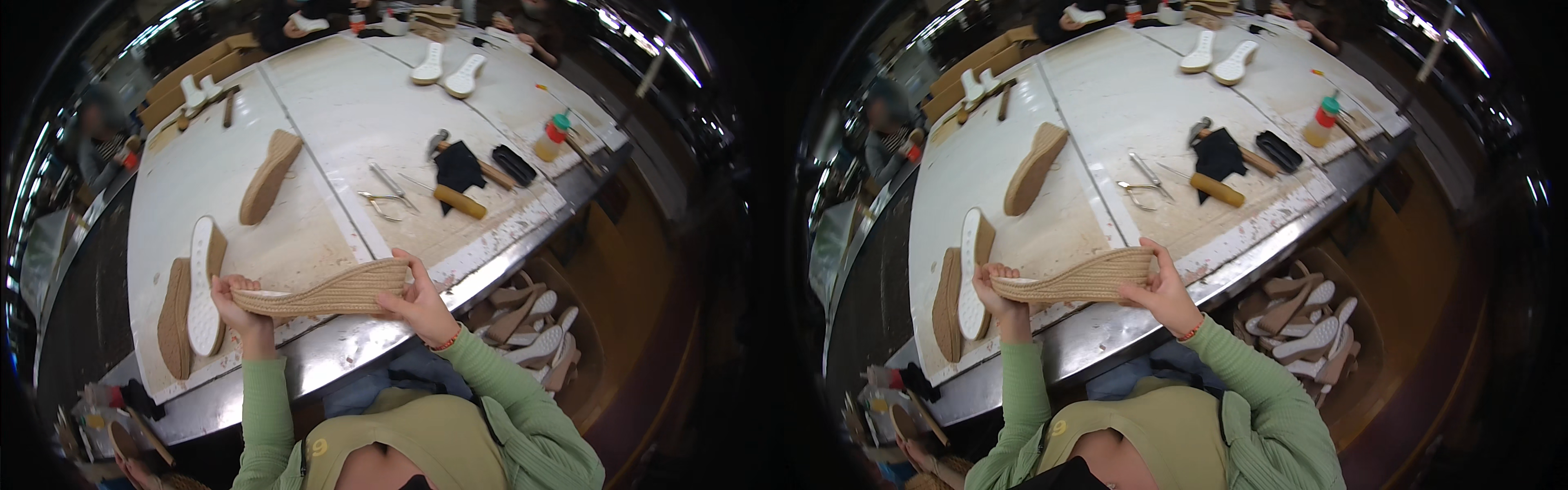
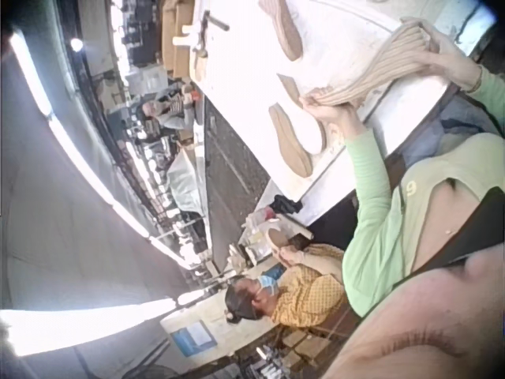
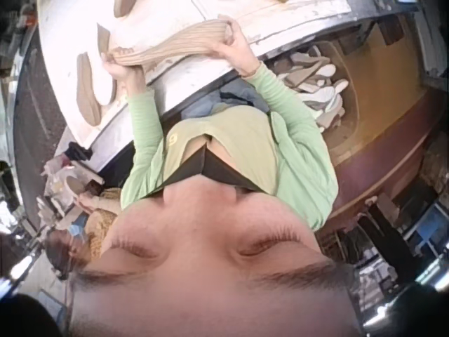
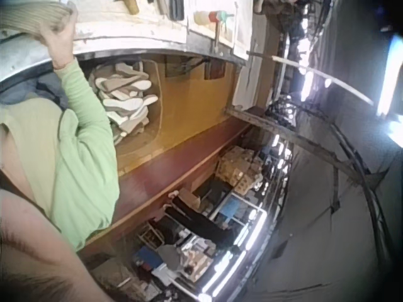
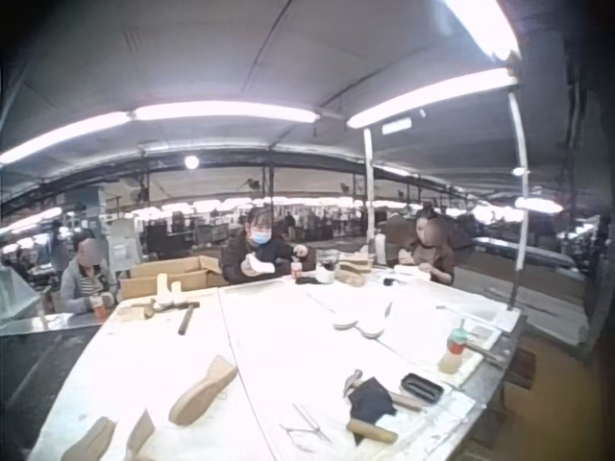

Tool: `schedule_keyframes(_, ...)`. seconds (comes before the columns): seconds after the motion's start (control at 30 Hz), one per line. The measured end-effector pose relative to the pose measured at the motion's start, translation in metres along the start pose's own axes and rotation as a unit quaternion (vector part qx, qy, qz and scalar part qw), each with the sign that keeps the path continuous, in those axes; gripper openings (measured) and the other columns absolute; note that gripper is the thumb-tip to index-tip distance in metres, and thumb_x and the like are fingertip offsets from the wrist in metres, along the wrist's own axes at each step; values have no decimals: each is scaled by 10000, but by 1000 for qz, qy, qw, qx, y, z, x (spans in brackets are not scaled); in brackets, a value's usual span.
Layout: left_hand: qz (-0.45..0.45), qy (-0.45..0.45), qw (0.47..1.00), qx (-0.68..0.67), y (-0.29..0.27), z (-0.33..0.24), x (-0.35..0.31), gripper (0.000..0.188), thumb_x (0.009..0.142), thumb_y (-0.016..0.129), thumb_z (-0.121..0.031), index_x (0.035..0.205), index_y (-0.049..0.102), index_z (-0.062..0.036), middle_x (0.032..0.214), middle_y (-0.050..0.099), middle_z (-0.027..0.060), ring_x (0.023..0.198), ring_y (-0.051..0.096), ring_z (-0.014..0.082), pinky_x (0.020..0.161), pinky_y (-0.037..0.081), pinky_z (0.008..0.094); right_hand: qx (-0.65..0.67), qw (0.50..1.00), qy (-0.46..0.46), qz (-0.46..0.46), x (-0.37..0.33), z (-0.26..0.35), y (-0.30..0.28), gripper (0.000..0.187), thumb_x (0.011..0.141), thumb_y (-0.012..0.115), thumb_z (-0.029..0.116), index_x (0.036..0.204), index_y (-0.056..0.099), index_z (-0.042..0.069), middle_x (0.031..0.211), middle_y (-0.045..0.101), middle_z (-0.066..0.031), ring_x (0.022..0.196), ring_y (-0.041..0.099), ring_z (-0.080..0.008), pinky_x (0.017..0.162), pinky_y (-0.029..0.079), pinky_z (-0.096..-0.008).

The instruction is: The person uses a metal awl to stitch the woven sole of a shoe. They repeatedly pierce the sole and pull the thread through to secure the layers. The person handles multiple shoe soles on the workbench during the process.

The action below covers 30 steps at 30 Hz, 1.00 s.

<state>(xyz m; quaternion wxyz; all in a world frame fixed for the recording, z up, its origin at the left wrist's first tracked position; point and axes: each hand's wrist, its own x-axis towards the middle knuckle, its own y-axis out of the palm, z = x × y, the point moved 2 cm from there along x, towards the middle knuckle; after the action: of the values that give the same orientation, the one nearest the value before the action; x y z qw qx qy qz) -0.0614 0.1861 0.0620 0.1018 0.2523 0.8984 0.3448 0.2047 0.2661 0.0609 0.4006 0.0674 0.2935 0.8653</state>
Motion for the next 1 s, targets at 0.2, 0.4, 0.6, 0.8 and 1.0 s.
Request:
schedule_keyframes(0.2, 139, -33, 983, 116, 3, 11, -2, 332, 985, 381, -345, 922, 594, -98, 1067, 650, 113, 1065, 545, 210, 926, 347, 374, -116, 972, -192, -66, -52, 83, -36, 806, 774, 736, -27, 1423, 280, 116, 1109, 605, -106, 985, 610, -171, 838, 512, -287)
schedule_keyframes(0.4, 117, -34, 960, 253, -54, 36, 39, 266, 976, 486, -267, 1108, 567, -51, 1145, 633, 97, 1096, 562, 200, 962, 392, 331, -419, 780, -369, -281, -197, 182, -58, 782, 721, 799, 39, 1373, 374, 113, 1032, 655, -113, 910, 662, -164, 757, 560, -264)
schedule_keyframes(0.6, 143, 14, 939, 313, -53, 36, 32, 157, 968, 522, -128, 1047, 564, 1, 1063, 624, 108, 995, 590, 177, 906, 468, 291, -553, 475, -371, -575, -330, 183, -72, 684, 731, 776, 64, 1331, 448, 76, 1014, 663, -142, 925, 667, -216, 790, 536, -319)
schedule_keyframes(0.8, 158, 59, 915, 366, -56, 29, 19, 124, 956, 550, -109, 1031, 581, -16, 1027, 640, 85, 972, 609, 163, 886, 473, 279, -656, 251, -104, -704, -397, 176, -118, 603, 785, 744, 205, 1303, 480, 48, 1104, 637, -211, 1079, 608, -307, 920, 465, -375)
schedule_keyframes(1.0, 79, 193, 886, 414, -105, -41, -15, 115, 937, 580, -87, 1001, 604, 5, 963, 645, 67, 903, 618, 130, 823, 489, 249, -614, 513, -254, -544, -307, 210, -161, 434, 804, 740, 174, 1162, 587, -17, 1091, 651, -178, 1032, 625, -256, 913, 475, -360)
